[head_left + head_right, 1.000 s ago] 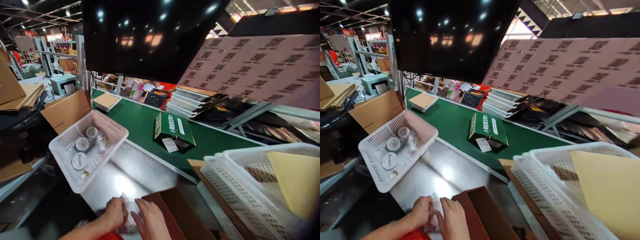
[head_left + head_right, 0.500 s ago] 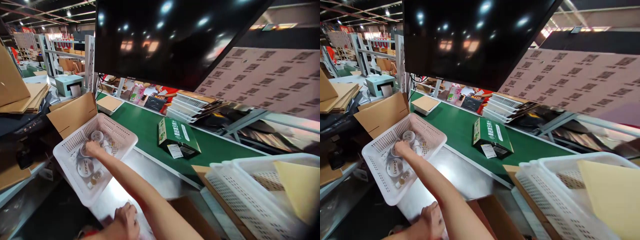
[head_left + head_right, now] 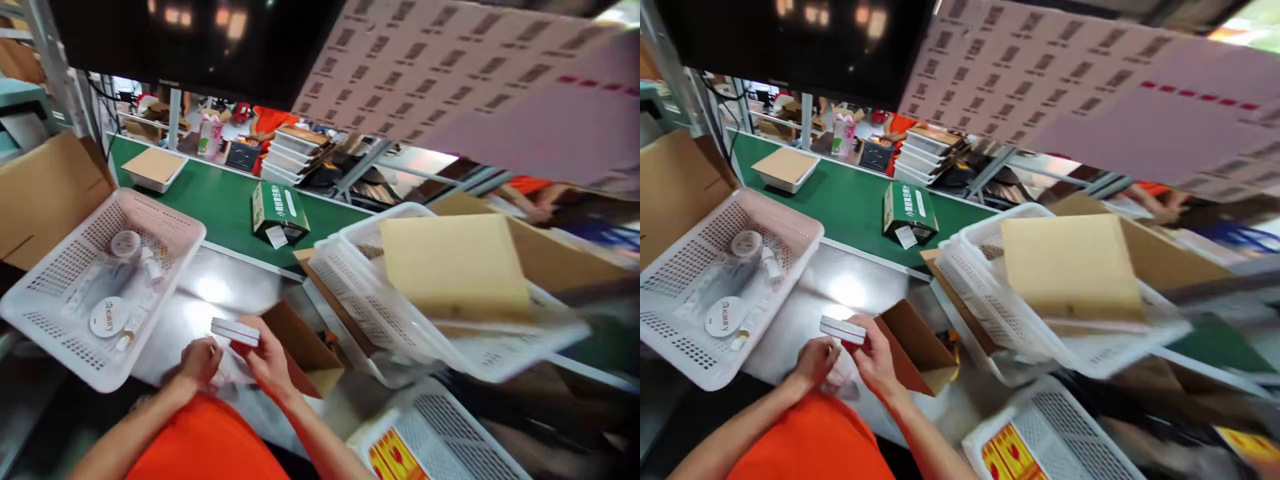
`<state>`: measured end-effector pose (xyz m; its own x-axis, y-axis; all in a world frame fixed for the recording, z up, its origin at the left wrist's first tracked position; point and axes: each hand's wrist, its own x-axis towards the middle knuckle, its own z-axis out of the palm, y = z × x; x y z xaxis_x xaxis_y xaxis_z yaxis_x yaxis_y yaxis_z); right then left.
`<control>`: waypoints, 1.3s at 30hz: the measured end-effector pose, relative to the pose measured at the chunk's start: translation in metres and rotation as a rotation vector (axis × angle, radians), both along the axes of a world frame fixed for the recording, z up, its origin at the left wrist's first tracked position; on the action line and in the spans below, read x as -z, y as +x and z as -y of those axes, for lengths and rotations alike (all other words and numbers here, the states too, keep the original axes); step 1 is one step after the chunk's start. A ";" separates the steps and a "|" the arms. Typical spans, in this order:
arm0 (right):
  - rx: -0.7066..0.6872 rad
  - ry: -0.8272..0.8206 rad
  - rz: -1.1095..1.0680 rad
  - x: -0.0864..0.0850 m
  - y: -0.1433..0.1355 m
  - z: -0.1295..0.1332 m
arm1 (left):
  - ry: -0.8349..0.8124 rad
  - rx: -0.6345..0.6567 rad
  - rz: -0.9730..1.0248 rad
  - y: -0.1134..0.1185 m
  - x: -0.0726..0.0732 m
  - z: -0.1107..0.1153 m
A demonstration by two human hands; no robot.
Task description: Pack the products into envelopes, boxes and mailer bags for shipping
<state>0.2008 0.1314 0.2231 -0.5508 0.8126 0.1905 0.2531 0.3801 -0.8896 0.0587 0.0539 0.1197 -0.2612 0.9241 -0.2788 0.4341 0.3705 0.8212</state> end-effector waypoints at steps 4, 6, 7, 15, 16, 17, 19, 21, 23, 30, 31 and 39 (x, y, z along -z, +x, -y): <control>0.062 -0.136 0.166 0.068 0.072 0.034 | 0.000 -0.012 -0.018 0.001 0.008 -0.009; -0.035 -0.087 0.255 0.086 0.080 0.045 | 0.018 -0.019 -0.022 0.002 0.009 -0.010; -0.064 -0.039 0.301 0.091 0.080 0.048 | 0.034 -0.020 -0.017 0.003 0.009 -0.010; 0.140 0.105 0.784 0.097 0.061 0.046 | 0.047 0.038 0.029 0.000 0.000 0.005; 0.129 0.083 0.775 0.096 0.059 0.047 | 0.037 0.028 0.035 0.001 0.000 0.007; 0.103 0.054 0.749 0.095 0.057 0.047 | 0.031 0.015 0.041 0.001 0.000 0.008; 0.041 -0.030 0.697 0.091 0.053 0.047 | 0.031 -0.014 0.045 0.002 0.001 0.010; -0.019 -0.135 0.707 0.086 0.047 0.044 | 0.056 -0.038 0.035 0.002 0.002 0.011; -0.122 -0.224 0.769 0.082 0.041 0.036 | 0.093 -0.057 0.015 0.003 0.003 0.011; -0.254 -0.225 0.954 0.083 0.023 0.024 | 0.183 0.042 -0.003 -0.001 0.011 0.020; -0.225 -0.211 0.981 0.085 0.021 0.025 | 0.198 0.056 -0.038 -0.005 0.013 0.022; -0.388 0.110 1.112 0.080 0.026 0.020 | 0.164 -0.109 -0.089 -0.039 0.013 0.037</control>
<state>0.2272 0.1116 0.1434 -0.6643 0.5639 -0.4907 0.7186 0.6624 -0.2116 0.0199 0.0174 0.1069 -0.3788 0.9202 -0.0986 0.4725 0.2838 0.8344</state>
